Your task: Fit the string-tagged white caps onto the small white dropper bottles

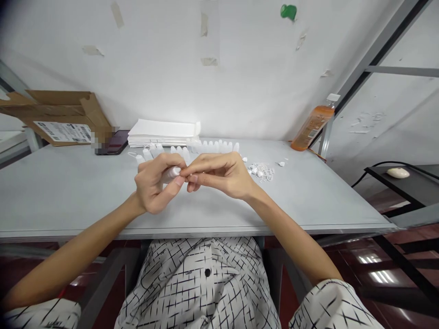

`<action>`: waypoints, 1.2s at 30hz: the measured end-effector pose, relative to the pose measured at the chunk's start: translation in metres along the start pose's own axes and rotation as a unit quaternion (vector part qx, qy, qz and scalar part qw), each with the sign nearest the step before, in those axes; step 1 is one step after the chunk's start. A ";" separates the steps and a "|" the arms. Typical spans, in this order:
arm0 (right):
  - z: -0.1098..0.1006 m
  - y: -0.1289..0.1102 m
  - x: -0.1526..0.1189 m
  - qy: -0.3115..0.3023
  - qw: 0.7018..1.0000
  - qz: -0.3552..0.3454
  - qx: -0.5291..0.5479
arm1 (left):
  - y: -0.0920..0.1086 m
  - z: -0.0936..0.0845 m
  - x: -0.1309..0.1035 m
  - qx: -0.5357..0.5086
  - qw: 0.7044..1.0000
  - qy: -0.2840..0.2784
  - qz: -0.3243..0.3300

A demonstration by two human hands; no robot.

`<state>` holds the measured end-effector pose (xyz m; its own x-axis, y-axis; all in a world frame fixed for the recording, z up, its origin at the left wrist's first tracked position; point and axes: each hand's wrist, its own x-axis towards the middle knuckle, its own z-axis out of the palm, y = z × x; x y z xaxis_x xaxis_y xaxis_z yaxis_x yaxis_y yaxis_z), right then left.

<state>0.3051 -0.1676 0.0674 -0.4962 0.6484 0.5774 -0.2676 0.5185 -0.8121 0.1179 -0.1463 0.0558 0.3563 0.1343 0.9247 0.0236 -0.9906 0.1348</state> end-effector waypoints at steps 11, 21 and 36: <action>0.003 -0.001 -0.001 0.001 1.000 -0.001 0.000 | 0.002 0.000 0.001 -0.023 1.000 0.001 0.004; 0.002 0.001 0.000 0.005 1.000 0.009 0.021 | 0.001 0.001 0.000 -0.039 0.999 -0.003 -0.004; 0.002 0.000 -0.002 0.008 0.999 0.021 0.036 | -0.005 -0.001 -0.006 0.057 0.997 0.045 -0.008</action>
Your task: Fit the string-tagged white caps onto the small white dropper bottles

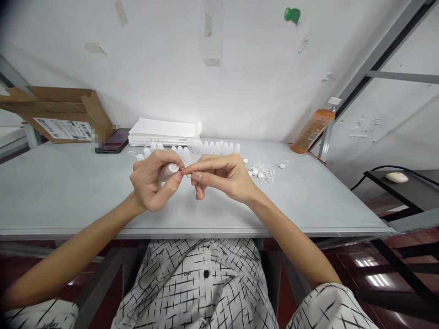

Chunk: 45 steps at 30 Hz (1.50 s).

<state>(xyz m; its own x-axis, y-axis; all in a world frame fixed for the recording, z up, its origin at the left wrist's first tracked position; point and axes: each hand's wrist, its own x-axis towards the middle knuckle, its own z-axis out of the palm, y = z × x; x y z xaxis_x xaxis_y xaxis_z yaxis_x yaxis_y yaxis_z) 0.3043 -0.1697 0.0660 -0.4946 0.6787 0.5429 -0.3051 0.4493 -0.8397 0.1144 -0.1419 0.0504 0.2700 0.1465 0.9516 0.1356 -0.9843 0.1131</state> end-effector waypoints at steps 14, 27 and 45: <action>-0.001 -0.001 -0.001 0.003 1.000 0.015 0.025 | 0.000 0.002 0.000 0.008 1.000 0.021 0.002; -0.001 0.001 -0.001 0.000 1.000 0.008 0.018 | -0.001 0.001 0.000 0.036 0.999 0.013 0.008; -0.007 0.008 0.003 0.100 0.994 0.009 -0.036 | -0.005 0.000 -0.001 0.007 0.998 -0.050 -0.029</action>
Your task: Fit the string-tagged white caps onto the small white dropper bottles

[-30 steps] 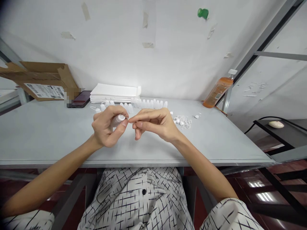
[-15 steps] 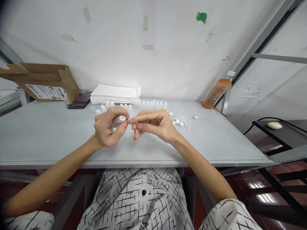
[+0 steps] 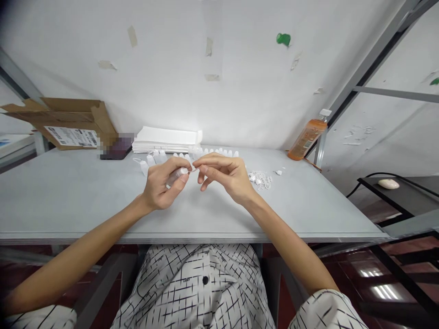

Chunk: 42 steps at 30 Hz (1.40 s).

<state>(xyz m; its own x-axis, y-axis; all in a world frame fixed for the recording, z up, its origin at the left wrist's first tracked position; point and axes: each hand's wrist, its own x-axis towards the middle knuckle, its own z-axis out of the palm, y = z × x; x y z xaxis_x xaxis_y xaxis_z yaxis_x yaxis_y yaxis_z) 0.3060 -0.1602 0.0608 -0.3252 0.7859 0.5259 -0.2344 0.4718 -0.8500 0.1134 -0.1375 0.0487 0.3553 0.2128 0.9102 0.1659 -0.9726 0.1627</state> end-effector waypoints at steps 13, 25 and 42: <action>-0.004 0.006 0.004 0.059 0.997 0.040 0.009 | -0.003 0.003 -0.003 -0.179 0.949 -0.111 -0.233; -0.001 0.007 0.003 0.068 0.995 0.062 0.022 | -0.002 0.004 -0.003 -0.211 0.930 -0.116 -0.278; 0.001 0.004 0.003 0.067 0.994 0.081 -0.007 | 0.000 0.003 -0.002 -0.212 0.922 -0.133 -0.296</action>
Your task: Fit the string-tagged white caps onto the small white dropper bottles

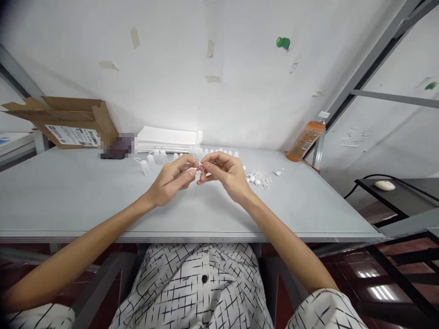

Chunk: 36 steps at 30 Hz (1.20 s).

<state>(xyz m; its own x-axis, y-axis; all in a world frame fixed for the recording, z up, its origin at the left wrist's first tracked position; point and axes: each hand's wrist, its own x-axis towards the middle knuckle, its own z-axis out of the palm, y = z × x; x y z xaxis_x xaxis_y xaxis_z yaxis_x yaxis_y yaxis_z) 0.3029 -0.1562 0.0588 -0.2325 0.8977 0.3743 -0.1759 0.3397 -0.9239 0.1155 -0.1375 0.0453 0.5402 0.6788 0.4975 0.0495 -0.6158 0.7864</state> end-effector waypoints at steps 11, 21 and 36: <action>0.002 -0.002 -0.002 -0.001 0.998 -0.038 -0.043 | 0.001 0.000 -0.001 0.018 1.000 0.004 0.000; 0.001 0.002 -0.003 -0.015 0.994 -0.068 -0.087 | 0.008 -0.002 0.000 0.044 0.999 -0.001 0.004; -0.012 0.001 -0.002 -0.079 0.984 -0.020 -0.159 | 0.008 -0.007 0.001 0.088 0.994 -0.045 -0.039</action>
<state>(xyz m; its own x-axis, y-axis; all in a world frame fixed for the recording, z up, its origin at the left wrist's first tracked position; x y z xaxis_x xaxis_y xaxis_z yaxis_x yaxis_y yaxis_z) 0.3142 -0.1540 0.0559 -0.3819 0.8357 0.3947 0.1155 0.4669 -0.8768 0.1107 -0.1391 0.0541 0.6015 0.6930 0.3974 0.2349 -0.6289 0.7411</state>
